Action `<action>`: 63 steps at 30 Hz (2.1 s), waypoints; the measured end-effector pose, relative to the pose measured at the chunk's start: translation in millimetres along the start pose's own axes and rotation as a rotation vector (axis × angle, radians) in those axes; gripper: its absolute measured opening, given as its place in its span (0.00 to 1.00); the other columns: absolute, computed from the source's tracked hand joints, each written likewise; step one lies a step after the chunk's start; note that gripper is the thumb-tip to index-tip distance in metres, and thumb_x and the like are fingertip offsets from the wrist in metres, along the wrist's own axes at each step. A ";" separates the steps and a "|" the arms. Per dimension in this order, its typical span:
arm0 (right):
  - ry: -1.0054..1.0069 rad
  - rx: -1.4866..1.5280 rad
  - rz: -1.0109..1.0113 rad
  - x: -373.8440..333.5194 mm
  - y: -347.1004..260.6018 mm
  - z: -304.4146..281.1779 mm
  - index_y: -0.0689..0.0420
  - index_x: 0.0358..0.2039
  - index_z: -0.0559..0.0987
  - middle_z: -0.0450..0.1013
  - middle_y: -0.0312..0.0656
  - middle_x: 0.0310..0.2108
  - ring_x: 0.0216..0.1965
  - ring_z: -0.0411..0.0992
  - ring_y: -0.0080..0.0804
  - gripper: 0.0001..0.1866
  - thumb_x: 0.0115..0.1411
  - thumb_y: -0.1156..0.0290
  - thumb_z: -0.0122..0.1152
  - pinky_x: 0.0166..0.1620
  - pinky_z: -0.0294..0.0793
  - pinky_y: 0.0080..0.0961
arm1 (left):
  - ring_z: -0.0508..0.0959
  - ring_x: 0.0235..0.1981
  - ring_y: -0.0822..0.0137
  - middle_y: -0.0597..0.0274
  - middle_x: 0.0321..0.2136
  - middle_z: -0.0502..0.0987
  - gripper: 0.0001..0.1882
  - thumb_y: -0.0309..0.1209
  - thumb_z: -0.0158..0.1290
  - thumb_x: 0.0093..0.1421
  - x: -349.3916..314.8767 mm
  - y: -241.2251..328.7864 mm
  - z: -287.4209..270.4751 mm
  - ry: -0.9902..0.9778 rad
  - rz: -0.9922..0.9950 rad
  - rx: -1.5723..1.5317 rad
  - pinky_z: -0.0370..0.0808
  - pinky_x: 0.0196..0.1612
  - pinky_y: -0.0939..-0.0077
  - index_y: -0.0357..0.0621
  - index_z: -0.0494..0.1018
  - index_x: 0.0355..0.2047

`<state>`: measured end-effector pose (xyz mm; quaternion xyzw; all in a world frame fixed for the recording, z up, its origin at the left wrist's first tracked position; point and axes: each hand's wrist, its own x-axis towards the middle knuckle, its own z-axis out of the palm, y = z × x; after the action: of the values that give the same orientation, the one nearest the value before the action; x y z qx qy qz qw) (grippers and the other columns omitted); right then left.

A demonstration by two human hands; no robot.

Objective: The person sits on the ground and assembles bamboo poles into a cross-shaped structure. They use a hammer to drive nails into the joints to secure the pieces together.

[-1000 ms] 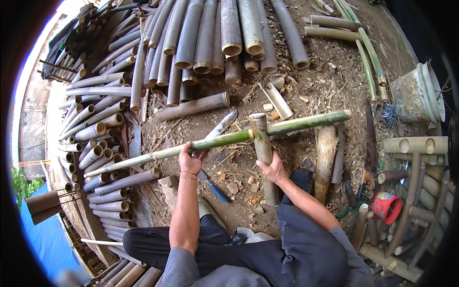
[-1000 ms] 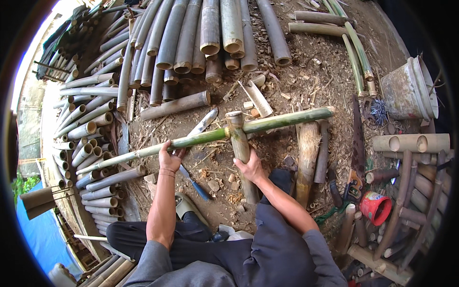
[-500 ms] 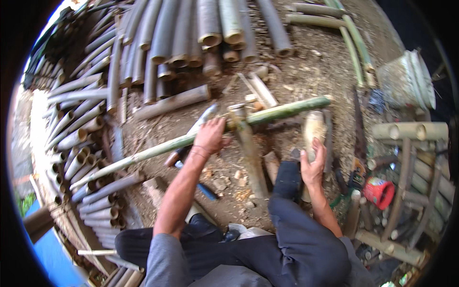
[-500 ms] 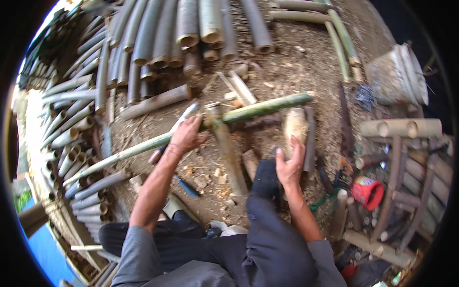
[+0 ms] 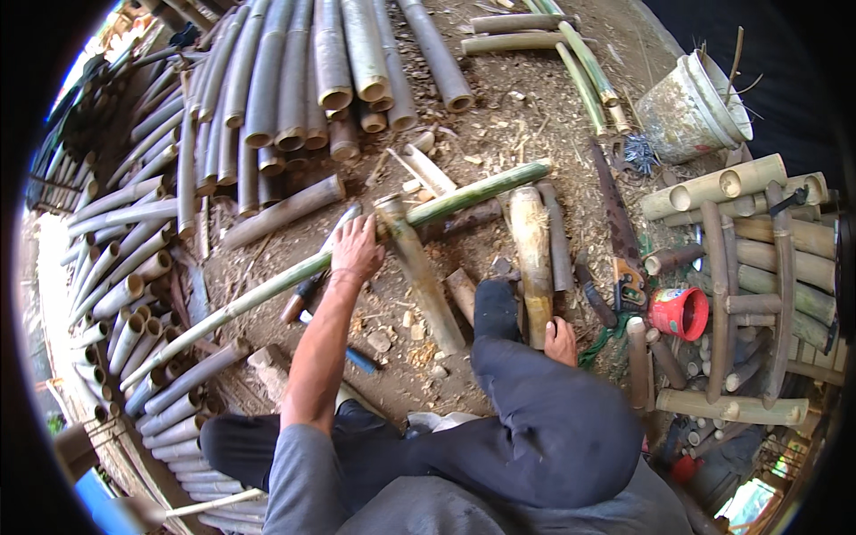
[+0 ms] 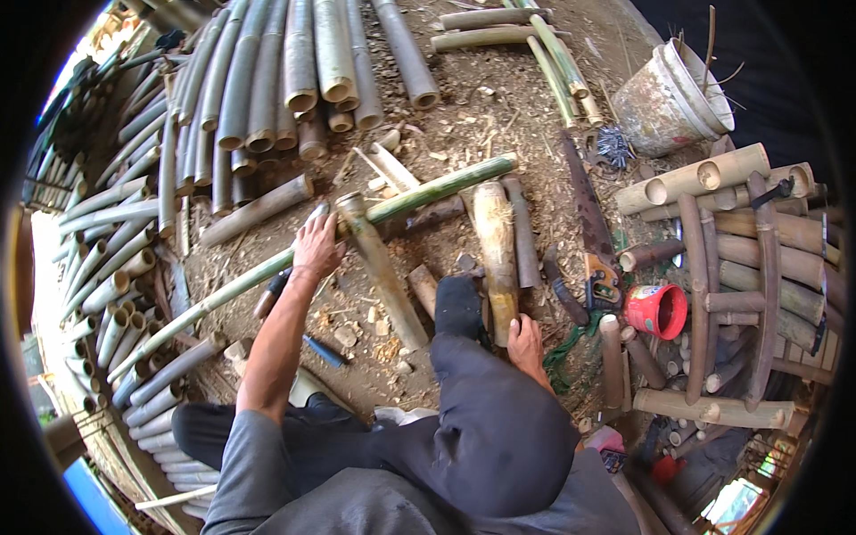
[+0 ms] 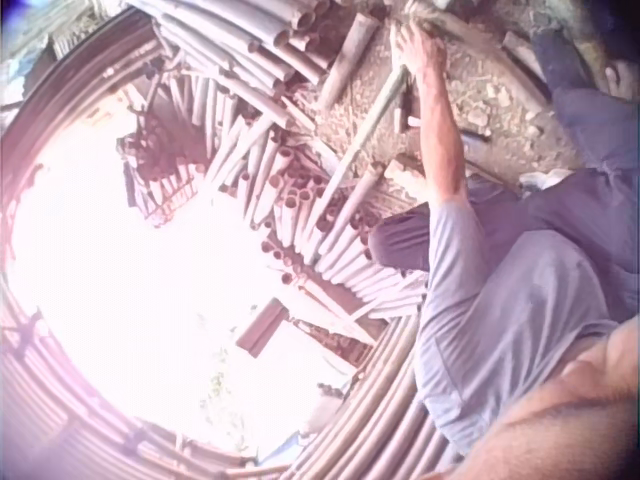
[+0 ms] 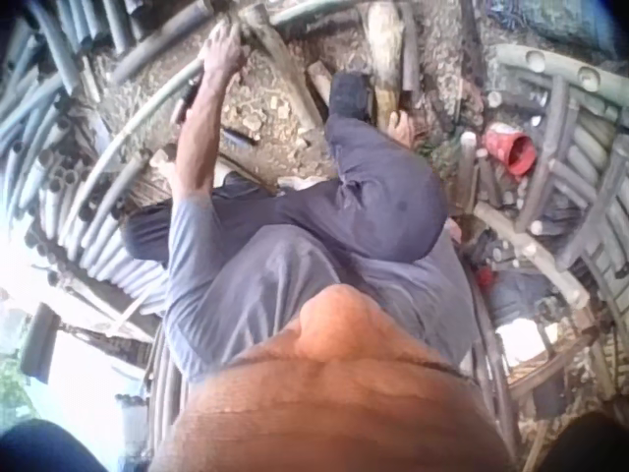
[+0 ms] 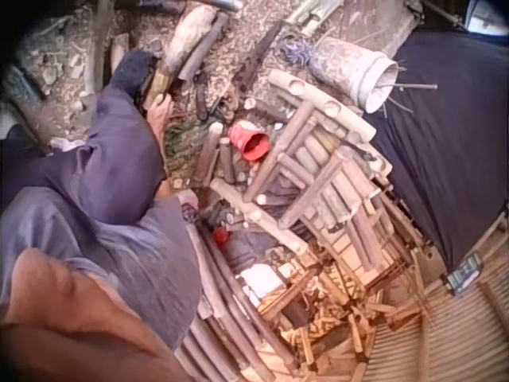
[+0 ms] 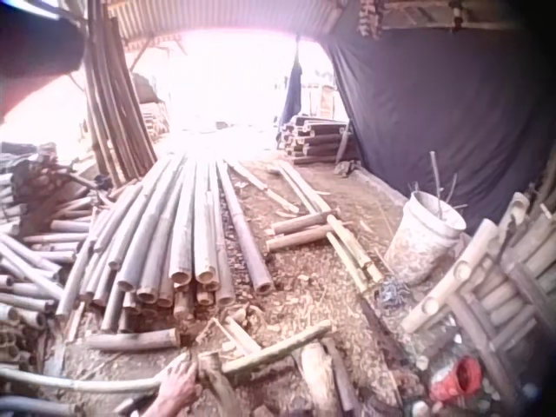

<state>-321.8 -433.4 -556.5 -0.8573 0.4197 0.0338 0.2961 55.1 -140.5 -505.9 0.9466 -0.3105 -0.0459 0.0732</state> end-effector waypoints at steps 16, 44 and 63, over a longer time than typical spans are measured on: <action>-0.151 -0.623 -0.242 19.0 -80.2 59.0 0.66 0.44 0.72 0.77 0.54 0.37 0.38 0.79 0.48 0.14 0.63 0.70 0.47 0.39 0.81 0.42 | 0.63 0.61 0.57 0.55 0.57 0.66 0.39 0.42 0.62 0.48 -38.2 -39.6 -26.3 -0.084 -0.136 0.148 0.60 0.63 0.57 0.44 0.62 0.59; -0.460 0.551 -0.326 24.7 -245.1 -16.6 0.60 0.64 0.60 0.64 0.31 0.22 0.18 0.62 0.15 0.24 0.71 0.64 0.46 0.21 0.64 0.15 | 0.81 0.33 0.49 0.49 0.29 0.80 0.13 0.36 0.57 0.53 13.3 -45.1 -4.7 -0.349 -0.128 -0.086 0.77 0.37 0.55 0.45 0.71 0.36; -0.680 0.891 0.071 58.1 -272.6 9.7 0.54 0.64 0.63 0.66 0.33 0.20 0.14 0.63 0.18 0.22 0.72 0.63 0.45 0.15 0.66 0.18 | 0.81 0.37 0.49 0.50 0.36 0.78 0.24 0.50 0.57 0.57 26.5 -35.0 12.6 -0.295 0.099 -0.165 0.77 0.37 0.55 0.44 0.66 0.42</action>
<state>-80.8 -340.1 -451.6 -0.5756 0.3029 0.1375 0.7470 95.0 -129.8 -525.2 0.9040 -0.3593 -0.2058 0.1067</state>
